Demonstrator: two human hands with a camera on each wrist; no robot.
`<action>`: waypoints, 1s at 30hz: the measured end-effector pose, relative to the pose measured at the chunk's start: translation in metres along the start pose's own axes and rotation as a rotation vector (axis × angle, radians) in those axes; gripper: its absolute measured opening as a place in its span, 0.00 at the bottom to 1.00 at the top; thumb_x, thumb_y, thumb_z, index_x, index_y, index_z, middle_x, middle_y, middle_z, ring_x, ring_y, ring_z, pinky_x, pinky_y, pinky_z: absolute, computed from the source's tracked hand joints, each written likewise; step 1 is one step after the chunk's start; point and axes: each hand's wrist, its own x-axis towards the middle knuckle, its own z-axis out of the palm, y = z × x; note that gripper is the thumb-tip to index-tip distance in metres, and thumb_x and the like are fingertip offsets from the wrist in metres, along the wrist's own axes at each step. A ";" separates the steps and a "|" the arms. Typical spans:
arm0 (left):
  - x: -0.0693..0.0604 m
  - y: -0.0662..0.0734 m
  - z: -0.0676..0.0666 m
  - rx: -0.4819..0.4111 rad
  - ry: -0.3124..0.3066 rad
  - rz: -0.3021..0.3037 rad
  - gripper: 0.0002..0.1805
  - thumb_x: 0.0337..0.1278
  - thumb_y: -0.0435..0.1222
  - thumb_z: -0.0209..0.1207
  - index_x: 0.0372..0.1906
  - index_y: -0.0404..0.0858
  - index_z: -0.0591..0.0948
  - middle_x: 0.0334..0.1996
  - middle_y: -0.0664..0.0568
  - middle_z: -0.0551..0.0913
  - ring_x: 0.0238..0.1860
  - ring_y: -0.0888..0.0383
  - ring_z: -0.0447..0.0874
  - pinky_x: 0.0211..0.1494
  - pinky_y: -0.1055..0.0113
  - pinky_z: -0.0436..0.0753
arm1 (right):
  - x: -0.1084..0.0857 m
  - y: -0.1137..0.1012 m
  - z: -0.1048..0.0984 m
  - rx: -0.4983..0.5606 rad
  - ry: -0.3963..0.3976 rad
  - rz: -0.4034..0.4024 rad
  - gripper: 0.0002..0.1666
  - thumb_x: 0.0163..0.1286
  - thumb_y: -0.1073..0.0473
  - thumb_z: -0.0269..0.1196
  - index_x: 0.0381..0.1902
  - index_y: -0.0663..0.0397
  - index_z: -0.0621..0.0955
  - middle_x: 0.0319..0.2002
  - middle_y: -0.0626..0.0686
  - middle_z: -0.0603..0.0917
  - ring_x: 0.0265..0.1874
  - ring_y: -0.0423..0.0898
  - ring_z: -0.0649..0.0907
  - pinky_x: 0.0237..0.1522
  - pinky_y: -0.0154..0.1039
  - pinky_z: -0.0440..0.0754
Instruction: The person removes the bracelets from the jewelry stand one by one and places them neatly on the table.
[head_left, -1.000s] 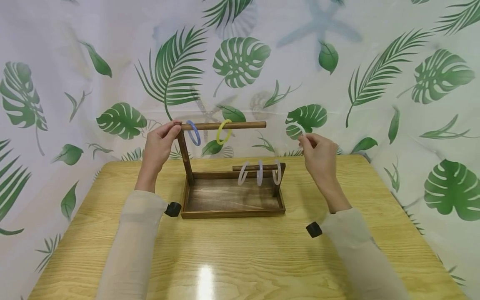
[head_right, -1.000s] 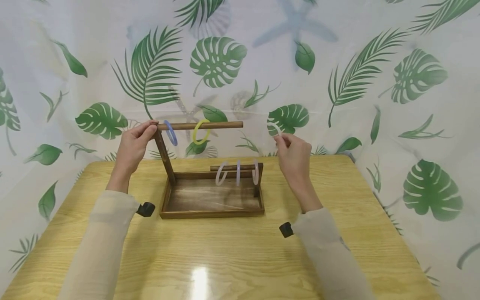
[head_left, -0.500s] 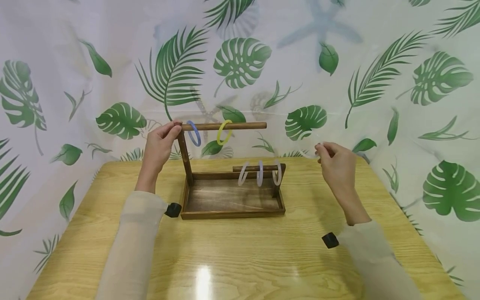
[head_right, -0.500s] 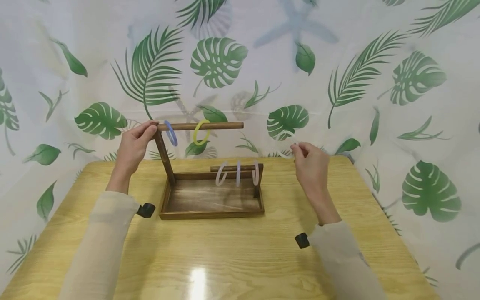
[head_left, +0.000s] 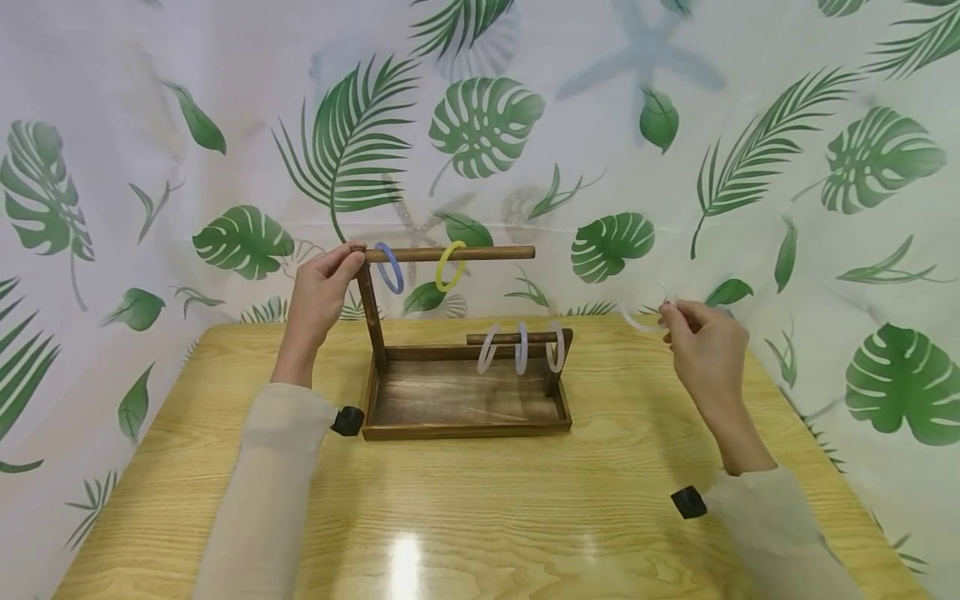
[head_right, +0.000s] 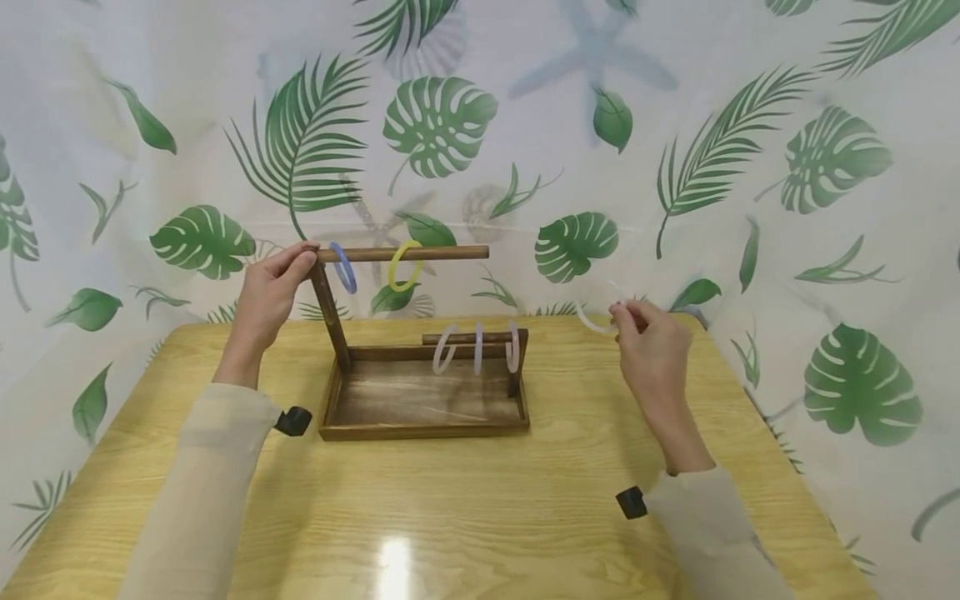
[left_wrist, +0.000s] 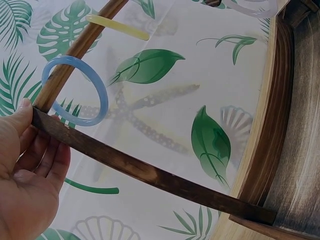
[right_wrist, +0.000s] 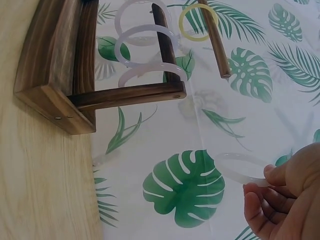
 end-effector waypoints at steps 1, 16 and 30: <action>0.000 0.000 0.000 -0.002 0.002 0.001 0.25 0.79 0.44 0.56 0.68 0.33 0.79 0.68 0.43 0.78 0.67 0.48 0.76 0.71 0.58 0.74 | -0.001 0.000 -0.001 -0.001 0.001 0.001 0.13 0.75 0.62 0.65 0.39 0.70 0.89 0.28 0.63 0.88 0.18 0.25 0.77 0.21 0.19 0.72; 0.000 0.002 -0.001 0.000 0.001 0.009 0.24 0.79 0.44 0.55 0.68 0.33 0.79 0.71 0.45 0.75 0.69 0.49 0.75 0.72 0.58 0.73 | -0.017 0.005 -0.015 -0.009 -0.020 -0.018 0.11 0.74 0.65 0.66 0.37 0.71 0.88 0.28 0.64 0.87 0.18 0.25 0.77 0.18 0.20 0.73; 0.000 0.001 0.000 0.017 0.004 -0.002 0.25 0.79 0.45 0.56 0.68 0.34 0.79 0.71 0.47 0.75 0.67 0.47 0.77 0.72 0.56 0.73 | -0.033 0.014 -0.020 -0.006 -0.070 0.041 0.11 0.74 0.62 0.67 0.40 0.68 0.89 0.29 0.63 0.89 0.18 0.25 0.78 0.14 0.23 0.69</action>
